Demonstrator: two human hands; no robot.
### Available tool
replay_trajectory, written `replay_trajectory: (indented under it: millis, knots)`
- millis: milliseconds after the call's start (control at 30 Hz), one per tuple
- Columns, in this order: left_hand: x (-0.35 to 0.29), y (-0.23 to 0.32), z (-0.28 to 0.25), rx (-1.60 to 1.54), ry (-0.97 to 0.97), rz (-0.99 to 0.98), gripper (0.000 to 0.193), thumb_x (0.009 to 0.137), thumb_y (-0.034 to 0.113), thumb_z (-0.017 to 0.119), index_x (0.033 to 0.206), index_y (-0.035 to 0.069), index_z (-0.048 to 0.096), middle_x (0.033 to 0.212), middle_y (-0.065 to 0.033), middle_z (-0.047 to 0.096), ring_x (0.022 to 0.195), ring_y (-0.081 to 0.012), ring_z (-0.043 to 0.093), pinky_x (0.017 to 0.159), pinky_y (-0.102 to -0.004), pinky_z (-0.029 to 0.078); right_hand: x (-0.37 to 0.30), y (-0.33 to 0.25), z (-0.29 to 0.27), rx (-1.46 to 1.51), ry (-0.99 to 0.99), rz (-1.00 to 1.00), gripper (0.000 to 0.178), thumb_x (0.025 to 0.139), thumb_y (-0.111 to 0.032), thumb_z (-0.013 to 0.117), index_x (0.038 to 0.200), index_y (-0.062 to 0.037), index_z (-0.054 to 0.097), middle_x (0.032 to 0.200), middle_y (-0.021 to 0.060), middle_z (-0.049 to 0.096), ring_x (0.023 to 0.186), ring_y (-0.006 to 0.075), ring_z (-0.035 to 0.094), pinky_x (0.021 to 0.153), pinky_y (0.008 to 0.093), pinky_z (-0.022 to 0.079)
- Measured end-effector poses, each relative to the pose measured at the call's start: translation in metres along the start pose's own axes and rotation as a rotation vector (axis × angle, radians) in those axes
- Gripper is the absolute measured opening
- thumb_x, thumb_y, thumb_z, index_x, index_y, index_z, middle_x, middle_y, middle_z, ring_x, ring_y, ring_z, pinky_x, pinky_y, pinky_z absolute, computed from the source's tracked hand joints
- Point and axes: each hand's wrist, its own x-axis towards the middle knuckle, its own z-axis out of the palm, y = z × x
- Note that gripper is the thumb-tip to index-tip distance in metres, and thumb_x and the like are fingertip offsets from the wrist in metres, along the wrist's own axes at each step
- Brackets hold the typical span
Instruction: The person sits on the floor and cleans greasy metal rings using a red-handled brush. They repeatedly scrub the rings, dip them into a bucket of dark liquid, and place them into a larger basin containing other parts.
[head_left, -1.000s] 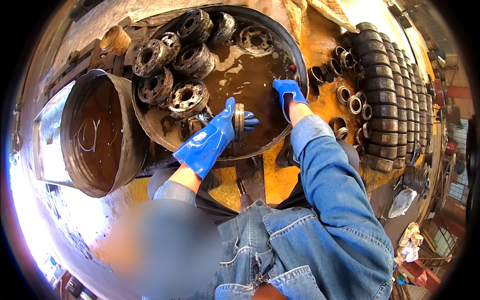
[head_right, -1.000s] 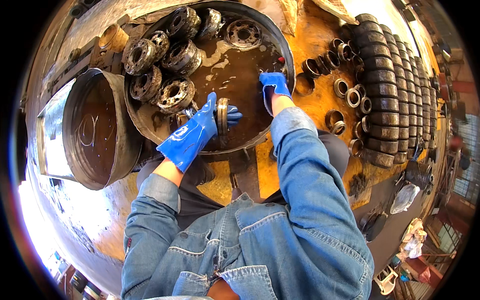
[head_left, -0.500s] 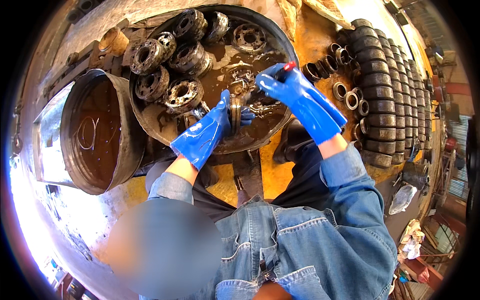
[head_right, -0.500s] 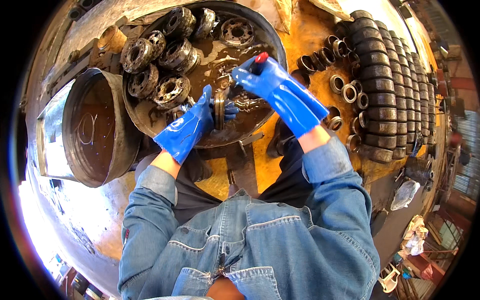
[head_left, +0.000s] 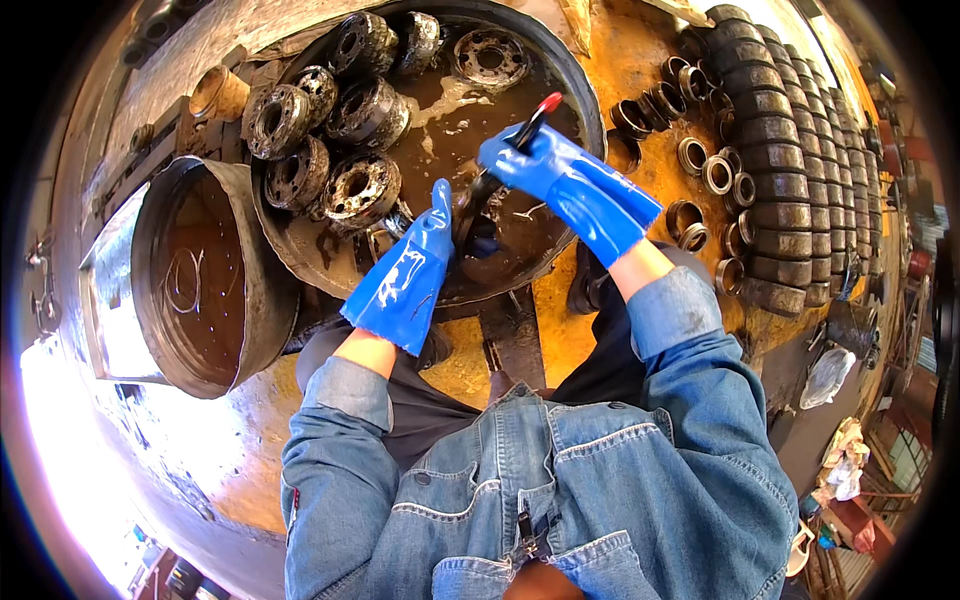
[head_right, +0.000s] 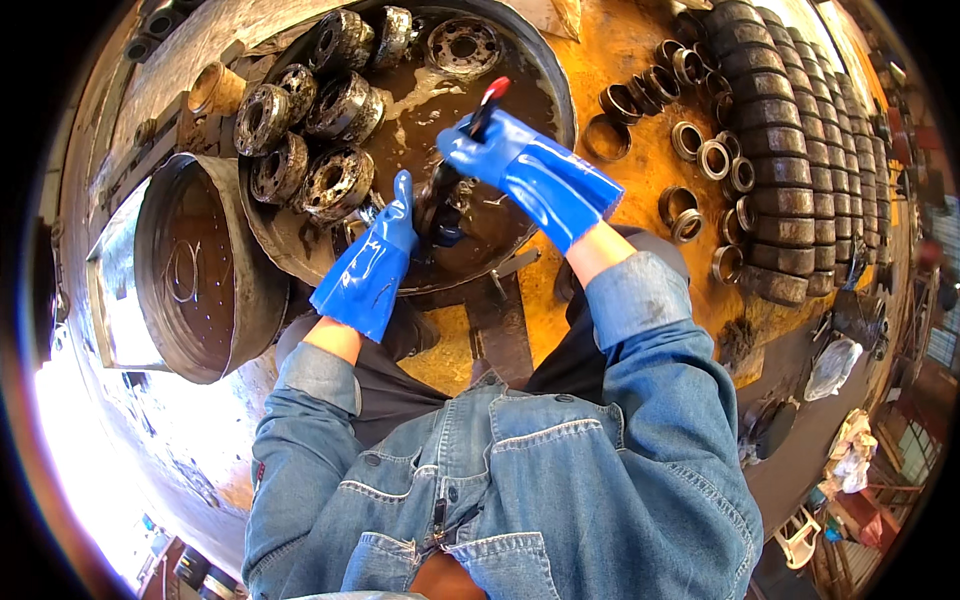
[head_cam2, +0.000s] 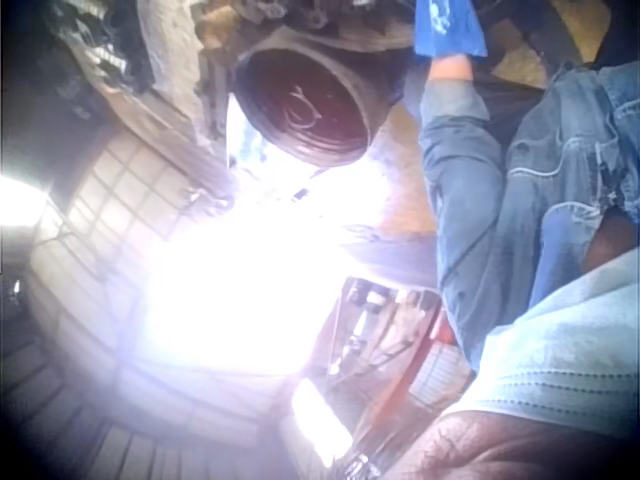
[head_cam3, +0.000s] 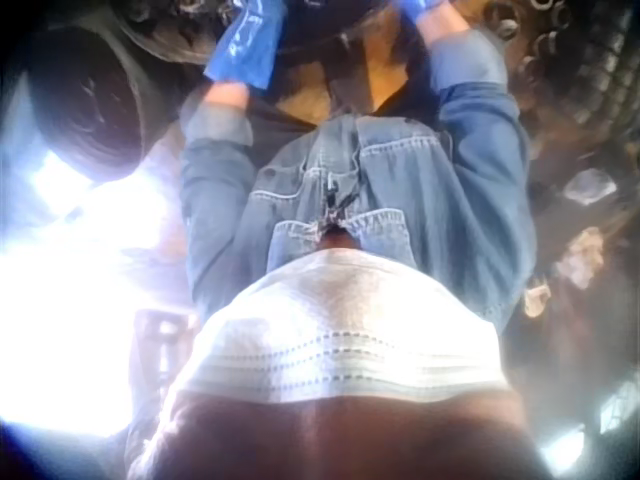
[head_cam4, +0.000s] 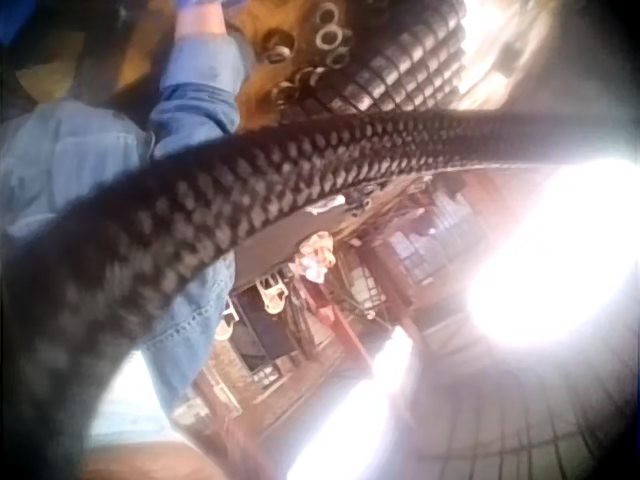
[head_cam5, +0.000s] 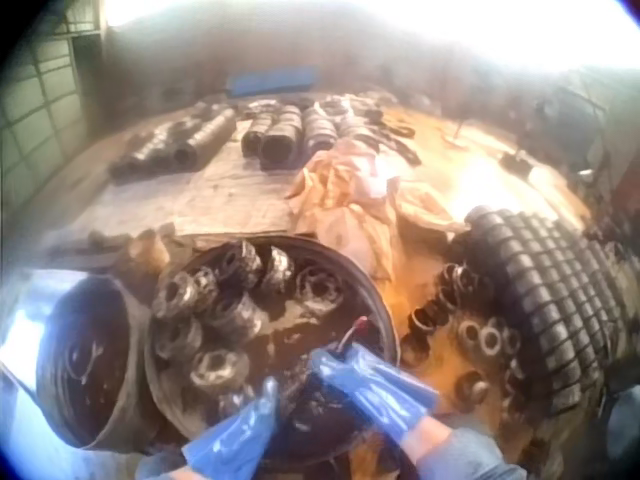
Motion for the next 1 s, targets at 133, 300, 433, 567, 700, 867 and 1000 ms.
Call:
replay_trajectory:
  millis: [133,300,433,567,700,867,1000]
  knots:
    - [-0.007,0.002,-0.009,-0.001,0.035,0.032,0.081,0.097,0.069,0.048,0.12,-0.007,0.062,0.103,-0.0203,0.07,0.09,-0.0355,0.069,0.079,-0.043,0.057,0.0,0.023,-0.005,0.143,0.083,0.278,0.04,0.091,-0.039,0.068,0.103,-0.0006,0.07,0.09,0.0164,0.072,0.087,0.0284,0.067,0.082,0.0379,0.052]
    - [-0.008,0.002,-0.006,0.003,0.038,0.044,0.08,0.097,0.07,0.048,0.118,-0.006,0.063,0.101,-0.0201,0.07,0.088,-0.0352,0.069,0.078,-0.0429,0.057,-0.019,0.051,0.001,-0.031,0.307,0.169,0.044,0.087,-0.044,0.069,0.096,-0.0003,0.07,0.088,0.02,0.071,0.084,0.0346,0.067,0.081,0.0416,0.052]
    - [-0.01,0.004,-0.008,0.002,0.06,0.064,0.08,0.097,0.07,0.048,0.117,-0.006,0.063,0.1,-0.0199,0.07,0.086,-0.035,0.069,0.077,-0.0429,0.057,-0.019,0.04,-0.004,-0.112,0.27,0.144,0.048,0.089,-0.046,0.066,0.1,0.0002,0.069,0.093,0.0237,0.071,0.085,0.0409,0.064,0.081,0.0455,0.05]
    - [-0.011,0.005,-0.006,0.0,0.076,0.079,0.08,0.097,0.07,0.048,0.116,-0.006,0.063,0.098,-0.0198,0.07,0.085,-0.0347,0.069,0.077,-0.0428,0.057,-0.016,0.006,-0.02,-0.038,0.277,0.132,0.05,0.09,-0.051,0.069,0.097,-0.0009,0.07,0.084,0.0182,0.07,0.084,0.0319,0.068,0.079,0.0431,0.051]
    - [-0.012,0.007,-0.004,-0.011,0.095,0.1,0.08,0.097,0.07,0.048,0.115,-0.006,0.064,0.097,-0.0196,0.07,0.083,-0.0345,0.069,0.076,-0.0428,0.057,-0.029,-0.04,0.004,-0.134,0.188,-0.248,0.025,0.094,-0.03,0.072,0.097,-0.0054,0.075,0.084,0.0113,0.074,0.075,0.0215,0.07,0.07,0.0354,0.056]
    - [-0.008,0.008,0.002,-0.017,0.128,0.109,0.08,0.096,0.071,0.047,0.114,-0.006,0.064,0.095,-0.0194,0.07,0.081,-0.0342,0.069,0.075,-0.0427,0.057,-0.039,-0.054,0.028,-0.304,-0.08,-0.623,0.022,0.093,-0.028,0.071,0.092,-0.0061,0.074,0.08,0.0141,0.072,0.073,0.0233,0.068,0.071,0.0356,0.056]
    - [0.019,0.004,-0.02,0.007,0.206,0.141,0.08,0.096,0.071,0.047,0.113,-0.006,0.064,0.094,-0.0192,0.07,0.079,-0.0339,0.068,0.074,-0.0427,0.057,-0.015,-0.021,0.014,0.035,0.126,0.01,0.037,0.088,-0.041,0.073,0.097,-0.0048,0.072,0.092,0.0145,0.074,0.08,0.0252,0.069,0.077,0.0364,0.056]
